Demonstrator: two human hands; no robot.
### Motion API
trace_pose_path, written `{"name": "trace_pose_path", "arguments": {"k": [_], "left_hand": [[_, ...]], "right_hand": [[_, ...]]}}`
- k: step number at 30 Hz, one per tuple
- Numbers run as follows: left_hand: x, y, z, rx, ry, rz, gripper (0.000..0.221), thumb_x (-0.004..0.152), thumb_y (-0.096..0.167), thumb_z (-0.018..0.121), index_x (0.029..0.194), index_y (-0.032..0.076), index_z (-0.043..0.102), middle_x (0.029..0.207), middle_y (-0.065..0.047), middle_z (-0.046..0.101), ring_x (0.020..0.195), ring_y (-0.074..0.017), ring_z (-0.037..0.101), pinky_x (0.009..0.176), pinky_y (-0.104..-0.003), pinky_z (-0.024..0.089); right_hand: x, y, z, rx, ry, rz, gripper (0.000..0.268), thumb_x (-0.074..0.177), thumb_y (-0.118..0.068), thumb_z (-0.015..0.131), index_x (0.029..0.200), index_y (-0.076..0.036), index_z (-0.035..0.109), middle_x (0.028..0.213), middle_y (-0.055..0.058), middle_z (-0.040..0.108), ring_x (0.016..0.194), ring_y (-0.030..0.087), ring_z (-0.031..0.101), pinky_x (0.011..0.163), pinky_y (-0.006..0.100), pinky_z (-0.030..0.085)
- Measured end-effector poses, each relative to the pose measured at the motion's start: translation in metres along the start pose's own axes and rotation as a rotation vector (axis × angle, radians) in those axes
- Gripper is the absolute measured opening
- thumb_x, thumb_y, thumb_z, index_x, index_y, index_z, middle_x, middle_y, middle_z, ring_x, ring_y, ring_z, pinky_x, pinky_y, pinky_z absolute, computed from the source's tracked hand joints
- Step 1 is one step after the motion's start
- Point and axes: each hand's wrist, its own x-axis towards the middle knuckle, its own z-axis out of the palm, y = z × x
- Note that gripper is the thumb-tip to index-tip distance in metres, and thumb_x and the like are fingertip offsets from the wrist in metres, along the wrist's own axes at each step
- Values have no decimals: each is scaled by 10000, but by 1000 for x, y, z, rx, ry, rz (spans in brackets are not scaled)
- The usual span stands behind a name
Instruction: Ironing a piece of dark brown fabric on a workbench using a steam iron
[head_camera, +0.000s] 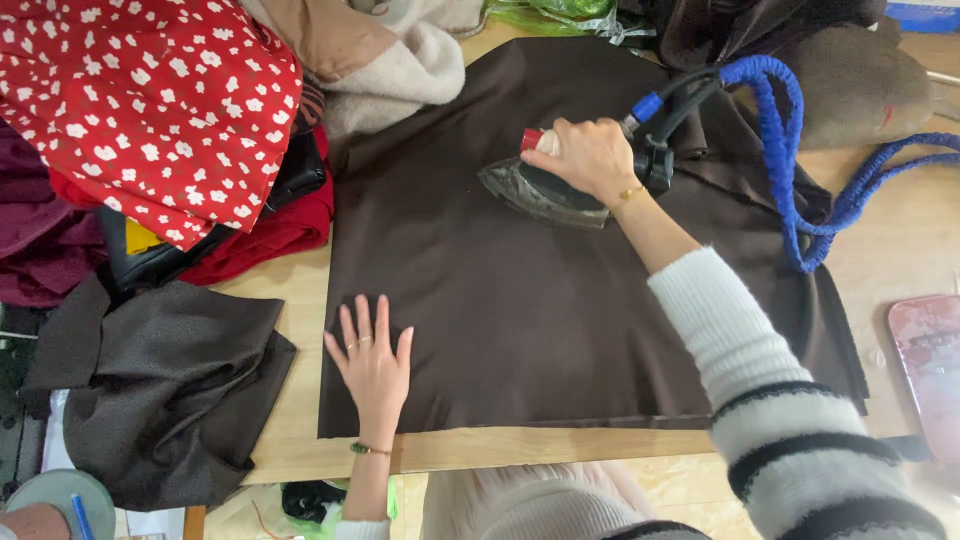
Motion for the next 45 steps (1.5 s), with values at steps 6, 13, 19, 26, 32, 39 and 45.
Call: {"name": "trace_pose_path", "arguments": {"k": [6, 13, 19, 26, 32, 39, 45], "left_hand": [[-37, -21, 4, -17, -62, -134, 667, 1044, 599, 395, 1609, 246, 389, 1713, -103, 300, 1584, -334, 230, 1242, -658, 100], [-60, -34, -31, -26, -66, -228, 660, 1047, 551, 405, 1587, 174, 441, 1695, -105, 336, 1537, -413, 316, 1174, -713, 199], [-76, -49, -48, -71, -10, -244, 576, 1055, 451, 489, 1547, 152, 490, 1635, -127, 439, 1491, -418, 393, 1171, -657, 281], [-79, -54, -52, -146, 12, -242, 555, 1053, 433, 506, 1512, 122, 517, 1601, -123, 478, 1472, -400, 413, 1176, -642, 279], [-76, -53, -55, -370, 71, -294, 490, 1061, 293, 501, 1476, 33, 510, 1558, -144, 511, 1493, -370, 394, 1227, -611, 220], [-75, -49, -58, -489, 112, -344, 419, 1018, 221, 560, 1380, 10, 569, 1407, -164, 634, 1424, -304, 498, 1258, -580, 179], [-75, -50, -50, -461, 158, -358, 405, 990, 193, 620, 1365, 44, 586, 1365, -108, 661, 1371, -270, 553, 1242, -573, 219]], "right_hand": [[-68, -42, -29, -55, 37, 43, 695, 936, -824, 503, 838, -148, 632, 649, 168, 717, 698, 354, 766, 761, 418, 550], [-84, -45, -18, -234, 232, 33, 692, 988, -826, 565, 792, -163, 590, 536, 63, 615, 485, 306, 627, 605, 391, 487], [-29, -29, -8, -14, -47, 280, 756, 1005, -808, 480, 882, -81, 650, 750, 150, 721, 664, 456, 676, 594, 509, 479], [-72, -58, -18, -40, 9, 319, 755, 1033, -776, 516, 855, -62, 685, 753, 153, 720, 673, 406, 703, 564, 506, 511], [-170, -106, -51, -209, 134, 166, 647, 983, -779, 570, 828, -150, 587, 606, 111, 655, 568, 376, 669, 545, 447, 502], [-231, -166, -80, -49, 64, 62, 576, 889, -704, 644, 1131, -181, 662, 498, 45, 633, 489, 269, 651, 685, 385, 521], [-180, -193, -65, -99, 66, -18, 588, 922, -768, 569, 838, -187, 574, 487, 64, 619, 488, 271, 633, 657, 344, 504]]}}
